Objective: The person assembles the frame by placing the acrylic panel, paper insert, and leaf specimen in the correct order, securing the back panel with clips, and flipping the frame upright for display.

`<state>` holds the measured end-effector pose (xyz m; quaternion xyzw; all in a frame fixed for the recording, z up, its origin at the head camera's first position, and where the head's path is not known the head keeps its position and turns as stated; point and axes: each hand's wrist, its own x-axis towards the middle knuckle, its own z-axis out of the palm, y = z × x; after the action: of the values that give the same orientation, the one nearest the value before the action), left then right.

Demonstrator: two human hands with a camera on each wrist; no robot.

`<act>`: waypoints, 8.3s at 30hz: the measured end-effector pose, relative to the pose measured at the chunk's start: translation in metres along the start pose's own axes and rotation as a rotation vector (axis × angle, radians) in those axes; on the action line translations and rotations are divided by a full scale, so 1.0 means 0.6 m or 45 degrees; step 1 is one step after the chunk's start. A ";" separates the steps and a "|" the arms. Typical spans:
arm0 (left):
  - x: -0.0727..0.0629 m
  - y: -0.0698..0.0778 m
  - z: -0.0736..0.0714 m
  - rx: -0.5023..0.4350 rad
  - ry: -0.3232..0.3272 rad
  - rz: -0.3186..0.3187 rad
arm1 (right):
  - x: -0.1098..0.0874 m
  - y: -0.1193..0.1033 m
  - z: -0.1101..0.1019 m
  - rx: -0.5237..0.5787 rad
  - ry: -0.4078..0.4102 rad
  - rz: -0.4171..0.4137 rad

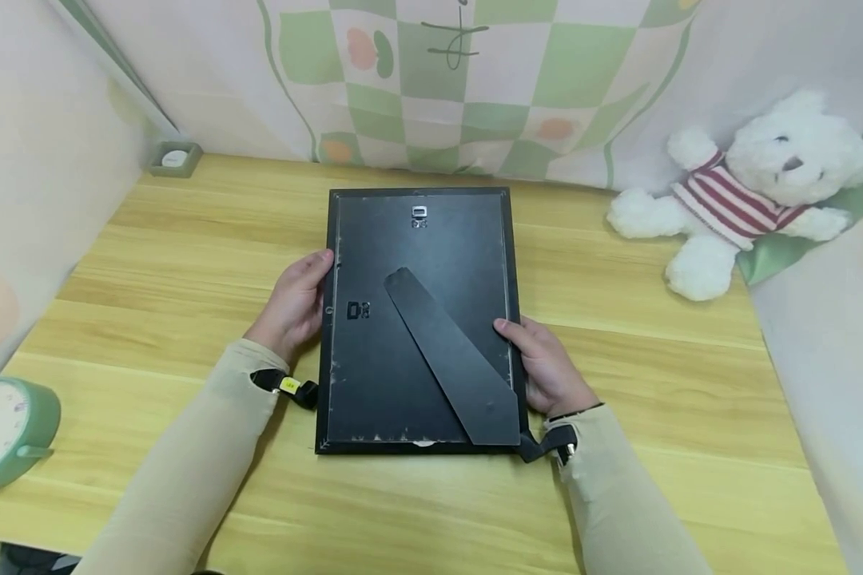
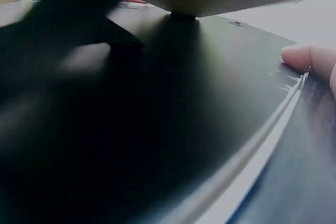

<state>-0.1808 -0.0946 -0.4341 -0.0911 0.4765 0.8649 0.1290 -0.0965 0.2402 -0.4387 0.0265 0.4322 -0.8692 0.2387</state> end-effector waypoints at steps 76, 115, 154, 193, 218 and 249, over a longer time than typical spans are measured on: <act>0.003 -0.004 -0.007 -0.277 -0.143 -0.221 | 0.003 -0.003 -0.004 -0.045 -0.043 0.072; -0.015 -0.013 0.002 0.423 -0.130 0.312 | 0.010 0.002 -0.009 0.226 -0.147 -0.067; -0.026 -0.007 0.006 0.350 -0.274 0.112 | 0.004 -0.002 -0.006 0.130 -0.018 -0.059; -0.001 0.017 0.002 0.534 -0.279 -0.034 | -0.034 -0.026 -0.006 -0.806 0.021 -0.173; 0.016 0.000 0.008 1.332 -0.243 0.076 | -0.041 -0.067 -0.030 -1.600 0.370 0.025; -0.142 0.000 0.001 1.289 -0.371 0.105 | -0.145 -0.008 0.032 -1.399 0.345 -0.089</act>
<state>-0.0996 -0.1059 -0.4100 0.1226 0.8148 0.5347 0.1876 -0.0185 0.2620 -0.4010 -0.0044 0.8484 -0.5129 0.1310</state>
